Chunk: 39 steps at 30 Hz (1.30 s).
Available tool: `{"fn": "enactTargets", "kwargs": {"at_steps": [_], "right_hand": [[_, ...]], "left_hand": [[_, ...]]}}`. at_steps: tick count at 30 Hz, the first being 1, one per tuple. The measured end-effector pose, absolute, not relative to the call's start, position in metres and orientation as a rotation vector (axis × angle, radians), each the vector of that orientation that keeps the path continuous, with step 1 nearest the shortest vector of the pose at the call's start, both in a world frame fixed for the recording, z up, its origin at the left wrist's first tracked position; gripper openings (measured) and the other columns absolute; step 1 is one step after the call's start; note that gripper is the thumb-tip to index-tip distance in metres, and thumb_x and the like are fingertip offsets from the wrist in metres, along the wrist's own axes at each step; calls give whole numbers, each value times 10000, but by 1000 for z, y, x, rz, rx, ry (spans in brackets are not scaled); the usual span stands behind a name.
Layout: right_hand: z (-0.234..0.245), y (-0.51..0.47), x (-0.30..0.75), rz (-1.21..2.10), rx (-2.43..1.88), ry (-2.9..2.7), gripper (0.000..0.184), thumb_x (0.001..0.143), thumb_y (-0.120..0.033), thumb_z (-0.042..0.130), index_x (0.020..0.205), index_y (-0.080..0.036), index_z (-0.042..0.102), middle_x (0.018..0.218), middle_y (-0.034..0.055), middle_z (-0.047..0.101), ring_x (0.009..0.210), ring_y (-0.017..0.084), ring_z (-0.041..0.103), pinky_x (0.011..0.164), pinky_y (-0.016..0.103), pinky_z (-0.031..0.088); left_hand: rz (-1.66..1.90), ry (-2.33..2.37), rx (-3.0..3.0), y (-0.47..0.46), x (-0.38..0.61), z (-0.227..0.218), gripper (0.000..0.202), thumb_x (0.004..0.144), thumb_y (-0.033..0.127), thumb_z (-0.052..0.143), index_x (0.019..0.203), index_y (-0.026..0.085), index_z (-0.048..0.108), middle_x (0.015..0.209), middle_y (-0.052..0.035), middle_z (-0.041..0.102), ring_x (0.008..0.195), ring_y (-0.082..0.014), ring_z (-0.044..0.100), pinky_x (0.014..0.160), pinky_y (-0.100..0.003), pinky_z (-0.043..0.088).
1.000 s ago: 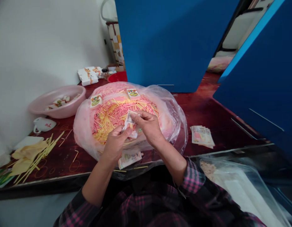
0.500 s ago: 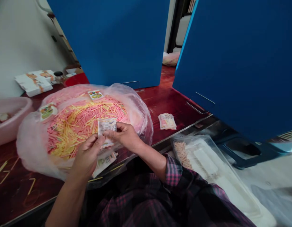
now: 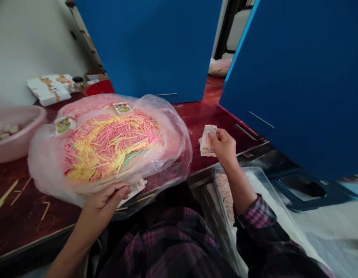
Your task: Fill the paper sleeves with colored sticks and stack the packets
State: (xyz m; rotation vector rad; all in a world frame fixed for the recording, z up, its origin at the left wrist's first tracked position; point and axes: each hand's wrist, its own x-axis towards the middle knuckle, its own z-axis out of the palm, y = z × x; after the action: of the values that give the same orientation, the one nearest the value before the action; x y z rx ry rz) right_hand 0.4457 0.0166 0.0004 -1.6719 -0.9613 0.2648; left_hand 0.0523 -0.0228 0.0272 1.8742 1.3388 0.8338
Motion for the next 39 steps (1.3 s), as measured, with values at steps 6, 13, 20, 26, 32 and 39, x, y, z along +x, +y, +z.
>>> {"fn": "enactTargets", "kwargs": {"at_steps": [6,13,20,26,32,39], "right_hand": [[-51,39,458,-1,-2213,-1258,334,865,-365,578,1034,-118,725,947,169,740,875,292,657,833,425,474],[-77,42,458,-89,-2354,-1419,379,920,-337,513,1174,-112,682,1394,249,590,1230,405,567,957,518,460],[-79,41,462,-10,-2367,-1406,486,925,-336,525,1340,-100,615,1319,287,638,1177,403,616,917,496,459],[-45,36,445,-114,-2240,-1288,419,900,-232,615,1292,-88,653,1363,268,639,1301,372,584,1076,546,409],[23,-6,357,216,-1528,-1439,265,948,-394,584,942,-202,766,918,87,779,866,226,727,836,366,554],[31,-15,258,1192,-1136,-1684,380,875,-564,673,893,-198,776,800,17,736,746,181,655,704,290,521]], "left_hand": [[578,1516,2297,-21,36,-10,229,945,272,559,922,235,784,916,-74,793,893,-254,721,818,-342,544],[187,1732,2487,-6,54,-34,185,950,186,585,1028,148,749,1065,-138,747,1060,-294,664,980,-417,510],[317,1779,2457,3,60,-54,173,926,134,609,1039,173,732,1132,-120,711,1132,-290,601,1037,-428,479],[535,1683,2600,-6,51,-59,229,961,110,533,878,191,731,942,-84,733,942,-256,637,871,-388,526],[1161,1422,2770,-31,59,-21,166,974,138,557,933,170,715,860,-62,734,832,-209,637,785,-343,505],[1397,1350,2726,-25,77,20,124,961,162,584,1001,191,698,1044,-84,743,1066,-247,661,954,-406,492]]}}
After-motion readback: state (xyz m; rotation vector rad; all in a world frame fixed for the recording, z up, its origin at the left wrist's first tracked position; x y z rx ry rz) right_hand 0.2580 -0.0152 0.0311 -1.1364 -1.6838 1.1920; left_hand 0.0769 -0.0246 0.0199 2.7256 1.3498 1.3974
